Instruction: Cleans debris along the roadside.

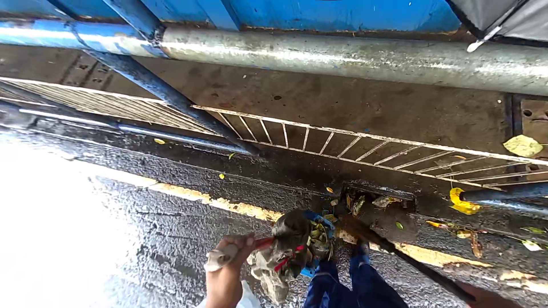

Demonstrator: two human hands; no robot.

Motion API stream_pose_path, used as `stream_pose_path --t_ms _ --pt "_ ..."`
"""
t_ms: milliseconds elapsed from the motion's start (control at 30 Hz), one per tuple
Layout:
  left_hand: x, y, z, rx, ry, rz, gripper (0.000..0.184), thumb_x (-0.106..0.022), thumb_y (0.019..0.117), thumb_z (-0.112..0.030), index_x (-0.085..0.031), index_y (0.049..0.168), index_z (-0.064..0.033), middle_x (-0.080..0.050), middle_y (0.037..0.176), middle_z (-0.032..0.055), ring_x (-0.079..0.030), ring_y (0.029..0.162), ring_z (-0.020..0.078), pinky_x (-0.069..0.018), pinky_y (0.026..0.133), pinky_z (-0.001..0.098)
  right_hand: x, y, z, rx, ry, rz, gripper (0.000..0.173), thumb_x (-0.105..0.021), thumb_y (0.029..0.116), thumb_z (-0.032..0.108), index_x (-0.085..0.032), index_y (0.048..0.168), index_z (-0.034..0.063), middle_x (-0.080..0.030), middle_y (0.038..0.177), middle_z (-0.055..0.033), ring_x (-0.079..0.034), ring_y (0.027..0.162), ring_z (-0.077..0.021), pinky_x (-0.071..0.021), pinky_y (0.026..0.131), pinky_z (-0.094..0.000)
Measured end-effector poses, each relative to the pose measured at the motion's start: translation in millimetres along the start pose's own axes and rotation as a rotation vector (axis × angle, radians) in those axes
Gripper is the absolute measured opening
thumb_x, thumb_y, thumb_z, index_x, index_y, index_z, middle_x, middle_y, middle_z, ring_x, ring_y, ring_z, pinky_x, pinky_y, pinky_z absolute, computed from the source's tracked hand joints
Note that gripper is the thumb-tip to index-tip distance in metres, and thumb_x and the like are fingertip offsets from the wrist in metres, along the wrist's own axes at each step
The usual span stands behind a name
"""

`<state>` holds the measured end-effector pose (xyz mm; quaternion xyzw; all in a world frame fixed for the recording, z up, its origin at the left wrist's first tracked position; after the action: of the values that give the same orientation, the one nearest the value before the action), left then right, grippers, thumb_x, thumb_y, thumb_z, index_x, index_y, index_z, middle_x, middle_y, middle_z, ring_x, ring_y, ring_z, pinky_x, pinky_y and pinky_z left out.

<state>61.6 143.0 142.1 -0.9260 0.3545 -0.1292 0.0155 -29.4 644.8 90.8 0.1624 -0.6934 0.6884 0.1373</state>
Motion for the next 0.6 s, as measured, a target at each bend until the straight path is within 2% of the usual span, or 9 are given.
stream_pose_path --t_ms 67,133,267,333,400,500,600 --pt "5.5 7.5 6.2 0.024 0.002 -0.053 0.02 -0.06 0.0839 0.003 -0.054 0.084 -0.0158 -0.069 0.078 -0.0111 -0.07 0.078 0.0016 -0.0597 0.072 0.0209 18.1 17.2 5.1 -0.068 -0.036 -0.037 0.048 -0.051 0.1072 0.026 -0.049 0.155 0.0187 -0.065 0.13 -0.0317 -0.062 0.119 -0.055 -0.0472 0.095 -0.0734" --pt "4.7 12.8 11.4 0.043 0.008 -0.096 0.021 -0.059 0.0861 0.005 -0.053 0.084 -0.0147 -0.068 0.076 -0.0114 -0.068 0.074 -0.0002 -0.059 0.068 0.0193 26.8 58.5 25.3 -0.12 -0.071 -0.075 0.05 -0.051 0.1067 0.021 -0.046 0.156 0.014 -0.064 0.132 -0.032 -0.062 0.12 -0.0536 -0.0486 0.095 -0.0705" --pt "-11.7 19.2 24.1 0.048 0.018 -0.162 0.022 -0.059 0.0876 0.006 -0.049 0.085 -0.0144 -0.062 0.074 -0.0128 -0.064 0.07 -0.0027 -0.0569 0.065 0.0174 21.0 150.1 105.0 -0.151 0.063 -0.047 0.045 -0.053 0.1045 0.016 -0.053 0.148 0.0047 -0.058 0.142 -0.0296 -0.055 0.132 -0.0494 -0.0446 0.103 -0.0684" --pt "-22.8 21.5 37.0 0.043 0.05 -0.168 0.02 -0.061 0.0875 0.005 -0.05 0.086 -0.0124 -0.062 0.074 -0.0122 -0.064 0.07 -0.0028 -0.0577 0.066 0.0183 10.5 152.2 143.9 -0.054 0.031 -0.004 0.048 -0.052 0.1031 0.013 -0.05 0.15 0.0052 -0.057 0.143 -0.0294 -0.054 0.133 -0.0493 -0.0452 0.103 -0.0676" --pt "-32.5 24.2 51.5 0.065 0.085 -0.152 0.019 -0.063 0.0884 0.007 -0.052 0.086 -0.0083 -0.061 0.074 -0.0098 -0.063 0.07 -0.0019 -0.0576 0.069 0.0189 1.2 134.6 161.4 0.036 -0.026 0.033 0.052 -0.052 0.1019 0.007 -0.045 0.154 0.0037 -0.057 0.141 -0.0314 -0.056 0.131 -0.0503 -0.047 0.101 -0.0665" --pt "-49.8 21.4 74.3 0.084 0.122 -0.074 0.014 -0.066 0.0865 0.008 -0.055 0.089 -0.0007 -0.063 0.078 -0.0057 -0.063 0.075 -0.0015 -0.0565 0.073 0.019 12.1 110.1 129.6 0.053 -0.061 0.038 0.051 -0.051 0.1041 0.01 -0.045 0.155 0.0043 -0.059 0.137 -0.0332 -0.058 0.127 -0.0522 -0.0475 0.1 -0.0673" --pt "-52.5 18.0 91.5 0.046 0.124 -0.045 0.012 -0.066 0.085 0.008 -0.056 0.089 0.0028 -0.064 0.08 -0.004 -0.064 0.076 -0.0019 -0.057 0.074 0.0184 37.0 89.6 76.2 -0.019 -0.046 0.007 0.048 -0.05 0.1069 0.02 -0.049 0.154 0.0129 -0.062 0.136 -0.0301 -0.06 0.126 -0.0514 -0.046 0.1 -0.0702"
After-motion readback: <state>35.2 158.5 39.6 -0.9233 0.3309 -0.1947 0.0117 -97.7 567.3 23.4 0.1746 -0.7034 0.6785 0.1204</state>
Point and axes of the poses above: each hand's wrist, its own y-axis towards the middle knuckle, its own x-axis out of the back of the hand, z = x × y, the point moved 2 cm from there along y, towards the middle knuckle
